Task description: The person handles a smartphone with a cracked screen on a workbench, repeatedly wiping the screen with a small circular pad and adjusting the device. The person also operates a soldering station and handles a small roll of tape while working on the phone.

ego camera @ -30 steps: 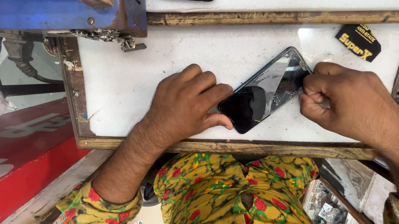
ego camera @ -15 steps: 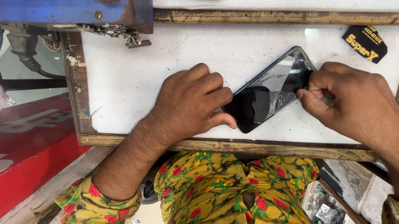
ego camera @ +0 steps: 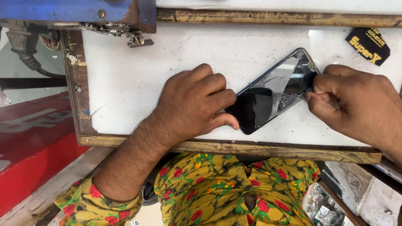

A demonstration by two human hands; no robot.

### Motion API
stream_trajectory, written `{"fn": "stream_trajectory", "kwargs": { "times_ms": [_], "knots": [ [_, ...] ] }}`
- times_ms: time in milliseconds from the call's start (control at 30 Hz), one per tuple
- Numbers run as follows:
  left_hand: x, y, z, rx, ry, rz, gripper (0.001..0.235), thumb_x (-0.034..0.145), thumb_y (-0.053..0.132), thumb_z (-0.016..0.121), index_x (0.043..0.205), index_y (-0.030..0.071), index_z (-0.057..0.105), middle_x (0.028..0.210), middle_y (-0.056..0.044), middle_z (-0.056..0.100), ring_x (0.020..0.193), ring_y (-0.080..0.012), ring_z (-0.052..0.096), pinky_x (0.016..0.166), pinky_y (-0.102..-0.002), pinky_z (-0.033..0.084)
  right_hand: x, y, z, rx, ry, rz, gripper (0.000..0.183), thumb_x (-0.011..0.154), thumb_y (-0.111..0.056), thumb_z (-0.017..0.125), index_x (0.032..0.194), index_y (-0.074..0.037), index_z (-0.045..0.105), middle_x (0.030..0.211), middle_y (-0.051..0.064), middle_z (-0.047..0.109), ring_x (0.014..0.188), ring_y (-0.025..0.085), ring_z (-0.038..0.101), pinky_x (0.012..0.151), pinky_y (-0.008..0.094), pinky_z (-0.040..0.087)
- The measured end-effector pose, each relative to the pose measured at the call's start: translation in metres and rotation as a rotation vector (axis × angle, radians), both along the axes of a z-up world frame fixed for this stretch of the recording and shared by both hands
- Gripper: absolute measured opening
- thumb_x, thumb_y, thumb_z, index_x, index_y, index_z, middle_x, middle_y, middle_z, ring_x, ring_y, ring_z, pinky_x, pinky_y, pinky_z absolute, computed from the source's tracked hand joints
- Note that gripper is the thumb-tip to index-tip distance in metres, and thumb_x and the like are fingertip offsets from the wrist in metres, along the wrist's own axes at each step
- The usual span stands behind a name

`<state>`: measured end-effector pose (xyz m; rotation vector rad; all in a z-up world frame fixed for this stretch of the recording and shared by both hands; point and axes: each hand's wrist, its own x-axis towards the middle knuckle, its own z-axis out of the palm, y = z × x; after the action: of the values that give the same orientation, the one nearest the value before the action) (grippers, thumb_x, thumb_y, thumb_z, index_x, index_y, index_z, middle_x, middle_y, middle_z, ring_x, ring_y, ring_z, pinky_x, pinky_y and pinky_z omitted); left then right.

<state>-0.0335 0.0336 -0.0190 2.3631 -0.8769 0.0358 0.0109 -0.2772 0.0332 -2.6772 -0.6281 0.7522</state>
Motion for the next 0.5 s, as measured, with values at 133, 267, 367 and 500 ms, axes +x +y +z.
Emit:
{"fn": "stream_trajectory", "kwargs": {
  "times_ms": [133, 267, 367, 500],
  "knots": [
    [0.0, -0.001, -0.001, 0.002, 0.008, -0.007, 0.049, 0.072, 0.062, 0.078, 0.09, 0.017, 0.069, 0.089, 0.003, 0.055, 0.087, -0.0167, 0.055, 0.068, -0.033, 0.052, -0.005, 0.004, -0.001, -0.057, -0.035, -0.035, 0.027, 0.093, -0.029, 0.07, 0.081, -0.006, 0.064, 0.079, 0.007, 0.063, 0.064, 0.029, 0.066, 0.059, 0.042, 0.053],
    [0.001, 0.0, 0.002, -0.002, -0.01, 0.013, 0.053, 0.072, 0.063, 0.079, 0.094, 0.016, 0.07, 0.091, 0.001, 0.055, 0.088, -0.0177, 0.055, 0.068, -0.033, 0.052, -0.005, 0.003, -0.002, -0.036, -0.066, 0.002, 0.02, 0.089, -0.026, 0.069, 0.086, -0.007, 0.067, 0.082, 0.006, 0.064, 0.066, 0.029, 0.067, 0.06, 0.042, 0.054],
    [0.0, -0.001, 0.003, 0.0, -0.013, 0.027, 0.058, 0.07, 0.065, 0.079, 0.1, 0.016, 0.072, 0.09, 0.0, 0.055, 0.087, -0.0181, 0.055, 0.067, -0.033, 0.051, -0.003, 0.002, 0.0, -0.041, -0.025, 0.058, 0.018, 0.086, -0.026, 0.071, 0.083, -0.008, 0.067, 0.083, 0.006, 0.064, 0.067, 0.028, 0.068, 0.062, 0.041, 0.056],
    [0.002, 0.0, 0.006, -0.013, -0.031, 0.031, 0.062, 0.07, 0.064, 0.08, 0.108, 0.016, 0.074, 0.09, 0.0, 0.054, 0.086, -0.0188, 0.054, 0.068, -0.034, 0.051, 0.008, -0.004, 0.003, -0.101, 0.109, 0.144, 0.019, 0.083, -0.029, 0.074, 0.086, -0.011, 0.068, 0.081, 0.005, 0.063, 0.067, 0.026, 0.07, 0.061, 0.041, 0.057]
  ]
}}
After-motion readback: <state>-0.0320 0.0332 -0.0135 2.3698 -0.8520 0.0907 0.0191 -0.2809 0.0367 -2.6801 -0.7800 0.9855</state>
